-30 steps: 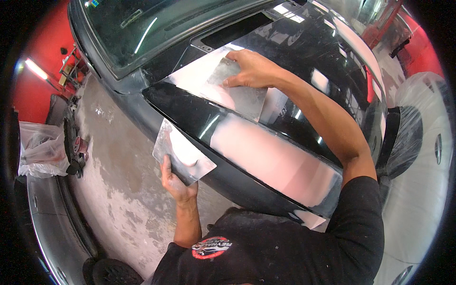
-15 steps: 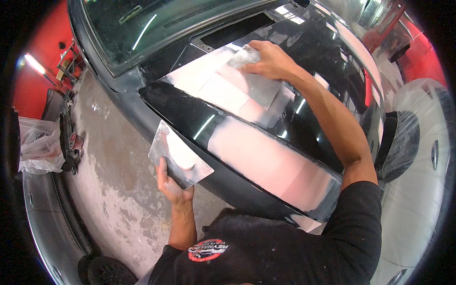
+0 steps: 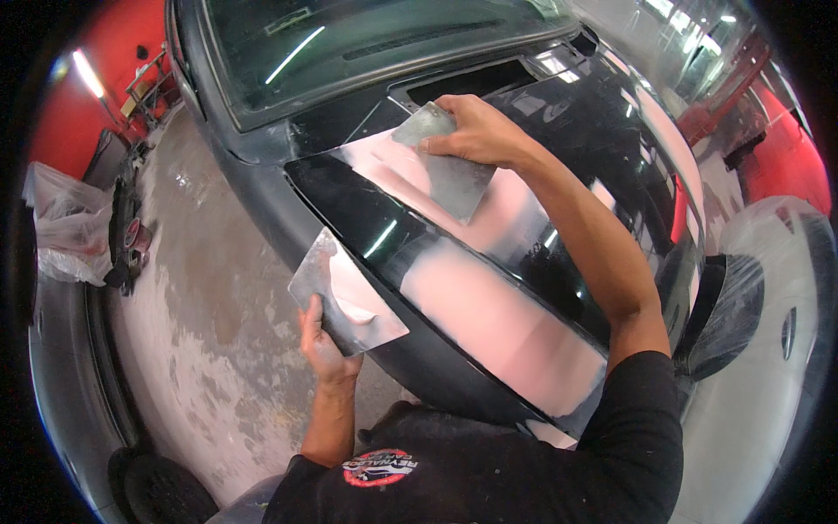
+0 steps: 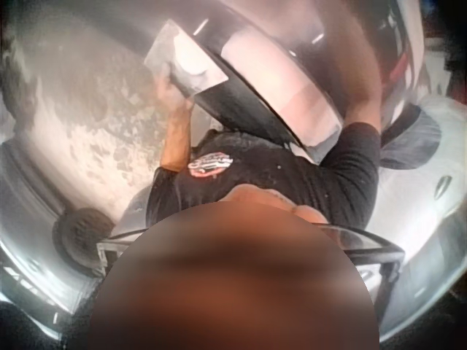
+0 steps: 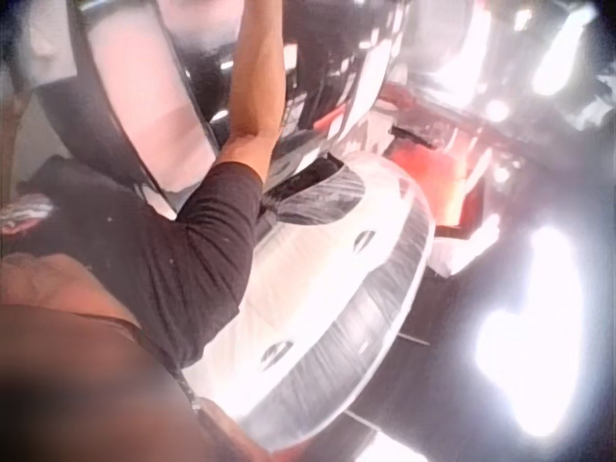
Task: The person sands the hood of a black car using a sanding block. They move the block across the surface in various directions, occasionally pausing to wipe the area with their hand. Another person is visible in the background working on a different part of the vehicle.
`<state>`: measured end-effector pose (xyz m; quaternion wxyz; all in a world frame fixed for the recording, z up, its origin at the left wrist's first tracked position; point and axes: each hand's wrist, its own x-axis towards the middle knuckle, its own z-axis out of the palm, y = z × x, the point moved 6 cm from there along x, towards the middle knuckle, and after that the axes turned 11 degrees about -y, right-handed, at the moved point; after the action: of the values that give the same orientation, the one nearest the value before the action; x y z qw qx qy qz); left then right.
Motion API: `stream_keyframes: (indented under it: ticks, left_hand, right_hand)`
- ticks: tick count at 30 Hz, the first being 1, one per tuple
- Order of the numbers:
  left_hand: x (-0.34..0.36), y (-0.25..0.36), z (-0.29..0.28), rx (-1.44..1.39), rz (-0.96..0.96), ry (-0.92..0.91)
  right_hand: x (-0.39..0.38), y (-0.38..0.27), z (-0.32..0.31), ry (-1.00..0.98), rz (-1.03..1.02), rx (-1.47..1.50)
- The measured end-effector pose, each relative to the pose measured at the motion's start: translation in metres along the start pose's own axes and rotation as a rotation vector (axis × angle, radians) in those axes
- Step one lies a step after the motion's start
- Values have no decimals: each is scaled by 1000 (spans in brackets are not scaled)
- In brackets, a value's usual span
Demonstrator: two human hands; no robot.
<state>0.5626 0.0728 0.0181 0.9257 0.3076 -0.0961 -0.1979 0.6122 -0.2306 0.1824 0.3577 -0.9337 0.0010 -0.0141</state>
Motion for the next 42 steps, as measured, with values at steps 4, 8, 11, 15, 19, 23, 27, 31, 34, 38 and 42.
stream_keyframes:
  ticks: [4, 8, 11, 15, 19, 23, 27, 31, 34, 38, 42]
  left_hand:
    - [-1, -2, -3, 5, -2, 24]
    - [0, -2, -2, 10, -10, 8]
    - [0, -1, 3, -44, 10, -56]
    - [-1, -1, 1, -17, -11, -21]
    - [-1, 0, 3, 15, -6, -36]
    - [-3, 1, 3, 38, 8, -14]
    - [-2, 1, 3, 23, -8, -7]
    - [-1, 0, 2, 17, -14, 4]
    - [-2, 0, 1, 24, -9, 29]
    - [-2, 1, -1, 35, -31, 50]
    - [0, 3, 4, 40, -36, -13]
  right_hand:
    - [9, -7, 14, -60, 2, -18]
    - [6, -6, 18, -74, 28, -50]
    - [6, -3, 20, -64, 44, -5]
    - [7, -1, 22, -52, 38, 0]
    - [4, -4, 21, -8, 13, -18]
    - [3, -10, 21, 14, -43, -104]
    - [4, -9, 21, 3, 11, -136]
    - [5, -12, 20, 43, -21, -196]
    - [5, -12, 22, 31, 6, -243]
    - [0, -4, 13, 92, 89, -278]
    - [-5, 15, -11, 180, 127, -376]
